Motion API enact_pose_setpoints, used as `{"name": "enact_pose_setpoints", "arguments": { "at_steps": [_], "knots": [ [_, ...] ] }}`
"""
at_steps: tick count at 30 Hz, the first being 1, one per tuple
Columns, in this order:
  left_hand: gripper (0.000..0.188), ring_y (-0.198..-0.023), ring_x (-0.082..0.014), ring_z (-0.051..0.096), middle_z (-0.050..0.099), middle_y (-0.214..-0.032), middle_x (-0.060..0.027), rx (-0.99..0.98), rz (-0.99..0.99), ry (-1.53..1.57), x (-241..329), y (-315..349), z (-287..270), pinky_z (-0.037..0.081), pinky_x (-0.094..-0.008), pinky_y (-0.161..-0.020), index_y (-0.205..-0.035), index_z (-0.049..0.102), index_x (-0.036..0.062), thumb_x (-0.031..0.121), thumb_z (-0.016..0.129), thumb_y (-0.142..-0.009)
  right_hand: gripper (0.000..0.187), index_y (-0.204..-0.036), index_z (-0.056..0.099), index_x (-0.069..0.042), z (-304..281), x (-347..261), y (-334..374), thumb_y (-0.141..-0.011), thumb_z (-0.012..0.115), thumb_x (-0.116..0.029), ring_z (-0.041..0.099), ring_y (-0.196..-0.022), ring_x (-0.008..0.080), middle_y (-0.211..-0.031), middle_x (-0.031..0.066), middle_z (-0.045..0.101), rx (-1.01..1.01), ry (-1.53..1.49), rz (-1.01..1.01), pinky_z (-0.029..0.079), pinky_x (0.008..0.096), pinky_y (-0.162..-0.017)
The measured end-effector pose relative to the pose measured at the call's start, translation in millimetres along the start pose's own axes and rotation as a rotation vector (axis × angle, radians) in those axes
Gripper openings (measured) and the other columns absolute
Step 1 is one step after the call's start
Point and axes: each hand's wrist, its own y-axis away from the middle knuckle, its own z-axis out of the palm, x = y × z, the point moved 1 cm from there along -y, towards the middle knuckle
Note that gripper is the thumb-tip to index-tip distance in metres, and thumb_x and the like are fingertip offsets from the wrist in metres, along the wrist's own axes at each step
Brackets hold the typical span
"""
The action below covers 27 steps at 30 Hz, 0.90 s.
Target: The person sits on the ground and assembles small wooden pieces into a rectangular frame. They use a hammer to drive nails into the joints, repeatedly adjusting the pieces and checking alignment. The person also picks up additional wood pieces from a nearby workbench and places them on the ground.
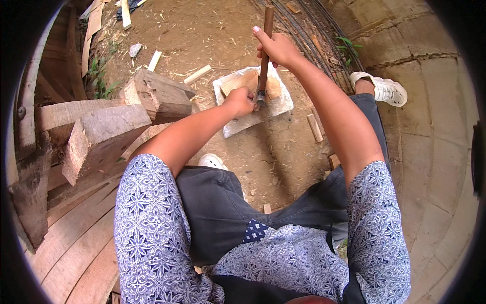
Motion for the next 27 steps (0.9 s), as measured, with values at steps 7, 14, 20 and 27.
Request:
{"name": "enact_pose_setpoints", "arguments": {
  "at_steps": [7,14,20,27],
  "knots": [
    [0.042,-0.093,-0.0258,0.071,0.071,-0.099,-0.0156,-0.029,-0.043,-0.054,9,1,-5,0.056,-0.036,-0.08,-0.111,0.064,0.0013,0.025,0.08,-0.08,0.064,-0.085,0.067,-0.002,-2,-18,0,-0.09,0.059,-0.065,0.062,-0.06,0.013,-0.075,0.0075,0.069,0.04,0.121,-0.135,0.05,0.0276,-0.053],
    [0.055,-0.1,-0.0291,0.069,0.071,-0.106,-0.0175,-0.159,-0.144,-0.065,15,6,-20,0.055,-0.0399,-0.085,-0.117,0.061,0.0032,0.038,0.08,-0.079,0.037,-0.101,0.069,-0.004,-5,-50,60,-0.088,0.071,-0.039,0.071,-0.085,0.0232,-0.089,0.0108,0.073,0.022,0.083,-0.38,0.054,0.0371,-0.077],
    [0.079,-0.108,-0.0341,0.067,0.069,-0.113,-0.0185,-0.093,-0.002,-0.125,6,7,-14,0.052,-0.0429,-0.091,-0.129,0.05,0.0038,0.05,0.083,-0.073,0.034,-0.125,0.055,-0.009,-22,-47,100,-0.095,0.066,-0.023,0.069,-0.083,0.0191,-0.095,0.0086,0.069,-0.106,0.054,-0.461,0.052,0.0356,-0.072],
    [0.114,-0.097,-0.0287,0.067,0.066,-0.102,-0.0146,-0.051,0.041,-0.011,2,7,-27,0.053,-0.0385,-0.087,-0.151,0.019,0.0049,0.041,0.089,-0.069,0.019,-0.115,0.056,-0.006,-46,-47,108,-0.101,0.062,-0.018,0.065,-0.081,0.01,-0.098,0.0034,0.064,-0.236,0.054,-0.447,0.054,0.0264,-0.067]
  ]
}}
